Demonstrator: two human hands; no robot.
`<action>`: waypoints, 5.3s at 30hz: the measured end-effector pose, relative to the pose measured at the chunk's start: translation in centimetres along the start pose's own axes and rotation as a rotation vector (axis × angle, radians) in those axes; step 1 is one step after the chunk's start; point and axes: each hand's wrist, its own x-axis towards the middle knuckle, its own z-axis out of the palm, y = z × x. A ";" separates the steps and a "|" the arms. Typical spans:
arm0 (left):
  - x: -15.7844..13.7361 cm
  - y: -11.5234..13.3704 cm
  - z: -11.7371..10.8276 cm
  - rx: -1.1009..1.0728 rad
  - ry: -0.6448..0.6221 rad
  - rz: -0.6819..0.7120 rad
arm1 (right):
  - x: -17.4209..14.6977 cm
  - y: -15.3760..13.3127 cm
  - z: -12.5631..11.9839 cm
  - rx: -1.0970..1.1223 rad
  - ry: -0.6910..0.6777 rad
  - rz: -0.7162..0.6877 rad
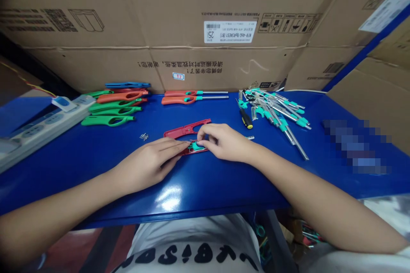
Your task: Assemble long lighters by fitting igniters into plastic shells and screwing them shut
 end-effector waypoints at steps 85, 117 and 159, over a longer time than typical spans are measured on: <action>0.8 0.0 0.2 -0.928 0.180 -0.464 | -0.7 -1.3 -0.5 -0.170 -0.138 0.000; 1.1 -0.1 1.0 -0.936 0.167 -0.524 | 0.1 1.1 0.1 0.662 -0.118 0.276; 0.9 -0.2 1.0 -0.851 0.117 -0.538 | 0.5 1.1 0.0 0.553 -0.101 0.146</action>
